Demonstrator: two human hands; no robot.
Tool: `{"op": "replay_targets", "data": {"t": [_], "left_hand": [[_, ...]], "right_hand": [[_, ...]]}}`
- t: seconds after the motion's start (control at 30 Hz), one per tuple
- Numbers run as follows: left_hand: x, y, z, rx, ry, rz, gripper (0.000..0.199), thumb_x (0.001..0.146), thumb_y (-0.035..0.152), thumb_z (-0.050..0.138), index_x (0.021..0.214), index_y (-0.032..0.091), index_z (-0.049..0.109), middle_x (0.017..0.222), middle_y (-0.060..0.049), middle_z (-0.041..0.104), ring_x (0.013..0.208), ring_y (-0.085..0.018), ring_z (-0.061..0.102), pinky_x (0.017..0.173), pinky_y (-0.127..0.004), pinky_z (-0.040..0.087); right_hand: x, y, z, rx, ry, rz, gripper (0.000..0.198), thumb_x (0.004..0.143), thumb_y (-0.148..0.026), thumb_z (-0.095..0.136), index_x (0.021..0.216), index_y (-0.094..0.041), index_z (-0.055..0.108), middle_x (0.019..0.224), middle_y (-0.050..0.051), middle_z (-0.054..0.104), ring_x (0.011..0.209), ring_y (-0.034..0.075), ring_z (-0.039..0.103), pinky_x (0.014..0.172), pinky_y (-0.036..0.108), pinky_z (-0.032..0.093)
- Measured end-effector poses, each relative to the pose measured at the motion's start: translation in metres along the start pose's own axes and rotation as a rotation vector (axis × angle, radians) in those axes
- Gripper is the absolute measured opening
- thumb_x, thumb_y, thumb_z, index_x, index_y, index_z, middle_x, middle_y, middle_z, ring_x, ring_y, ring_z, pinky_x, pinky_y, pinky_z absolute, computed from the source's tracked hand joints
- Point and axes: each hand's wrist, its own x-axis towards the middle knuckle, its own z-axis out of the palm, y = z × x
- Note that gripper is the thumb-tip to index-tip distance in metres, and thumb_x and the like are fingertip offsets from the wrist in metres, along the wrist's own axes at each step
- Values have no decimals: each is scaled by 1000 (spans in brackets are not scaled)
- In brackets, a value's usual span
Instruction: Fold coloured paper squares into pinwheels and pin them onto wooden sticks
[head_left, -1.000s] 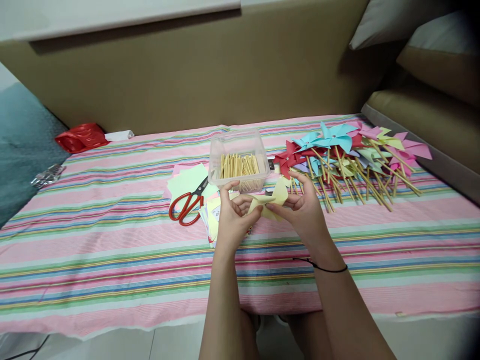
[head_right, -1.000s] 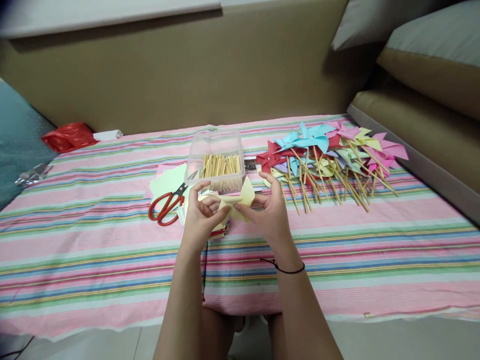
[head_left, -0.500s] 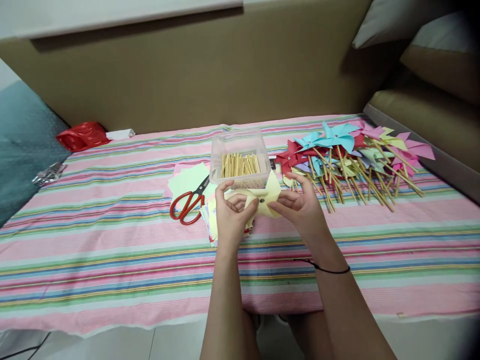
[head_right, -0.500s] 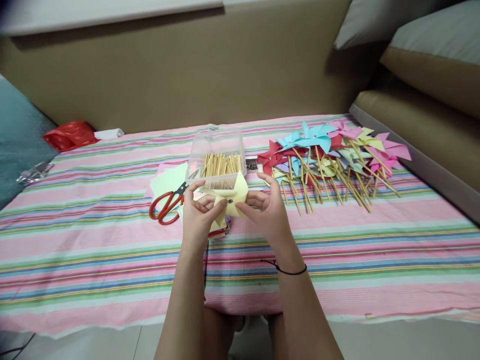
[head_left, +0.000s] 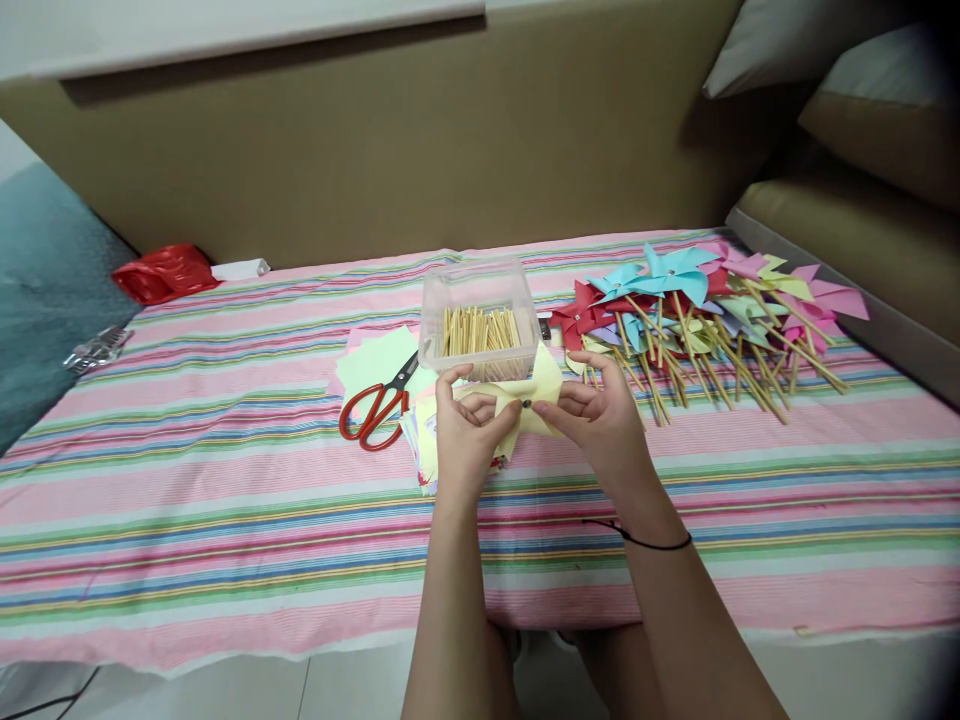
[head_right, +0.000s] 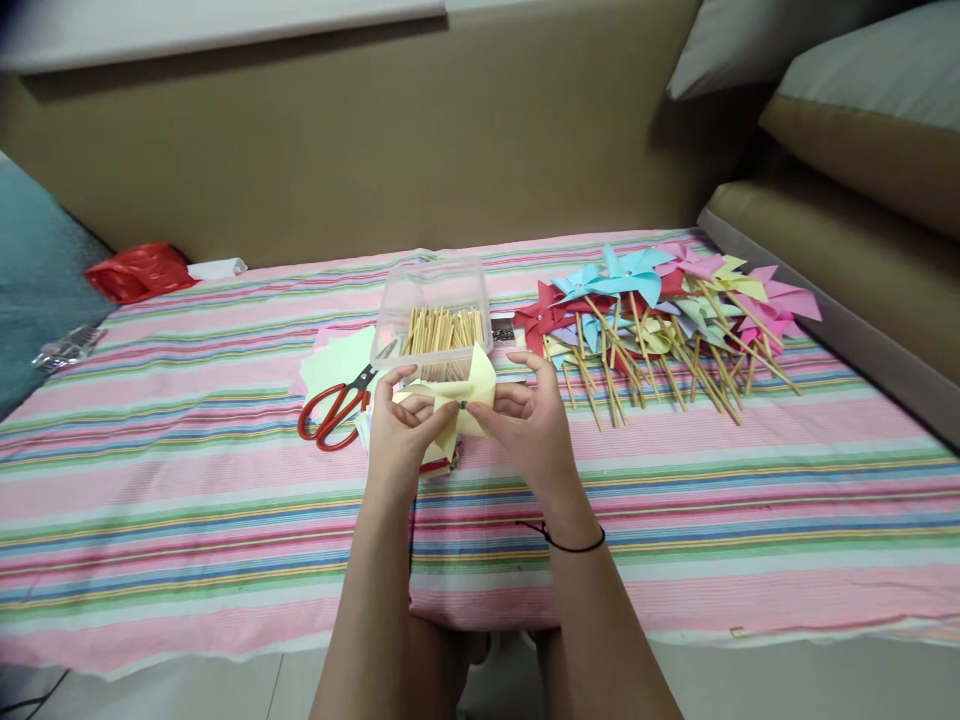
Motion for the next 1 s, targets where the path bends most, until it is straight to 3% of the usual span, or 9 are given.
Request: {"op": "replay_targets", "data": {"t": [0.1, 0.17, 0.23, 0.27, 0.43, 0.7, 1.0], "left_hand": [[0, 0, 0, 17, 28, 5, 67, 60, 22, 77, 112, 23, 36, 65, 6, 62, 57, -15, 65, 54, -23, 49], [0, 0, 1, 41, 57, 20, 67, 60, 21, 77, 112, 24, 36, 64, 7, 61, 57, -14, 65, 55, -22, 49], [0, 0, 3, 61, 75, 40, 65, 60, 20, 76, 112, 23, 36, 64, 7, 61, 56, -13, 64, 55, -21, 48], [0, -1, 3, 64, 77, 47, 64, 61, 19, 75, 111, 23, 36, 64, 7, 61, 55, -12, 63, 55, -21, 48], [0, -2, 6, 20, 37, 54, 61, 61, 19, 75, 108, 23, 36, 67, 6, 63, 54, -10, 62, 53, -18, 46], [-2, 0, 8, 17, 14, 48, 61, 61, 18, 75, 108, 24, 36, 68, 5, 65, 56, -11, 63, 55, -19, 46], [-3, 3, 8, 1, -6, 65, 60, 62, 19, 77, 107, 23, 37, 60, 10, 59, 47, -7, 58, 47, -14, 40]], "right_hand": [[0, 0, -1, -147, 93, -169, 55, 65, -28, 79, 109, -28, 46, 90, 1, 68, 84, 21, 68, 77, 40, 56], [0, -2, -2, -349, 148, -340, 33, 69, -23, 74, 97, -26, 57, 85, 0, 66, 85, 20, 64, 82, 40, 52], [-1, -3, -1, -548, 127, -467, 9, 75, -19, 69, 80, -25, 64, 77, 0, 65, 80, 20, 61, 79, 40, 50], [-1, -3, 0, -617, 103, -505, 7, 77, -18, 67, 75, -25, 65, 75, 1, 65, 78, 21, 61, 77, 39, 49], [0, 1, 2, -742, 103, -578, 9, 76, -16, 69, 73, -24, 68, 76, 3, 68, 82, 23, 59, 76, 41, 46], [1, 1, 0, -741, 98, -597, 12, 76, -19, 72, 69, -25, 65, 74, 2, 65, 81, 23, 57, 75, 40, 45], [1, -2, 0, -772, 148, -772, 13, 78, -18, 71, 68, -26, 68, 69, 1, 66, 84, 23, 55, 77, 41, 46]]}}
